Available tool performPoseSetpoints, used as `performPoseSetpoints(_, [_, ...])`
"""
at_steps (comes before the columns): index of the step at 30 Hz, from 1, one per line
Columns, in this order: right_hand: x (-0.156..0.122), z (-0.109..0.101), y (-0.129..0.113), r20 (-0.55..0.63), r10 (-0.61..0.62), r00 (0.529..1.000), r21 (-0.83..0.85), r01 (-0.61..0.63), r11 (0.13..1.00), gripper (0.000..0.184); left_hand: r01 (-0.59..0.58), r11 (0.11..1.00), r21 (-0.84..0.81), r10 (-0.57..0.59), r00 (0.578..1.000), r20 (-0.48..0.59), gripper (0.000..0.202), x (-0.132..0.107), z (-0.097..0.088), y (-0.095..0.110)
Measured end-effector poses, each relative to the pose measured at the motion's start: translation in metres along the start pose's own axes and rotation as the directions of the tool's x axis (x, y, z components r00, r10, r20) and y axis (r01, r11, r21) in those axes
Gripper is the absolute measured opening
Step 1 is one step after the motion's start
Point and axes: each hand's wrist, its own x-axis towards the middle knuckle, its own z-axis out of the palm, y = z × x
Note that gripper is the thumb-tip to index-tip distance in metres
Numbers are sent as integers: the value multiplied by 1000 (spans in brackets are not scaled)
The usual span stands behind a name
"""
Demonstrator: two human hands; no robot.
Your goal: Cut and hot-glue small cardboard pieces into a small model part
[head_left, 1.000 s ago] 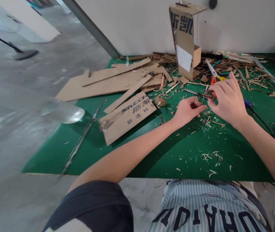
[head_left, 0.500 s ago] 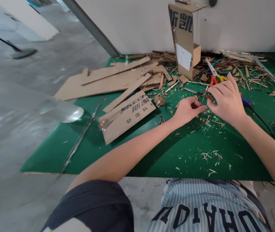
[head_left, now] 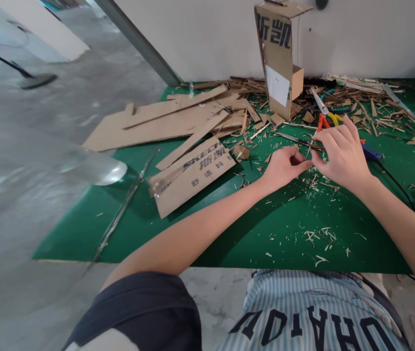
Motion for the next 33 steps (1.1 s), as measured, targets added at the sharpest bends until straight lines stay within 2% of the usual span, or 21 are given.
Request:
performPoseSetpoints(8, [0, 4, -1, -12, 24, 1000, -15, -24, 1000, 21, -61, 995, 77, 62, 998, -13, 28, 0, 2, -4])
performPoseSetpoints(17, [-1, 11, -2, -77, 9, 997, -9, -9, 1000, 11, -120, 981, 154, 126, 992, -28, 29, -1, 4, -8])
performPoseSetpoints(33, [-3, 12, -1, -80, 16, 997, 78, -10, 997, 14, -109, 988, 108, 112, 993, -25, 29, 0, 4, -8])
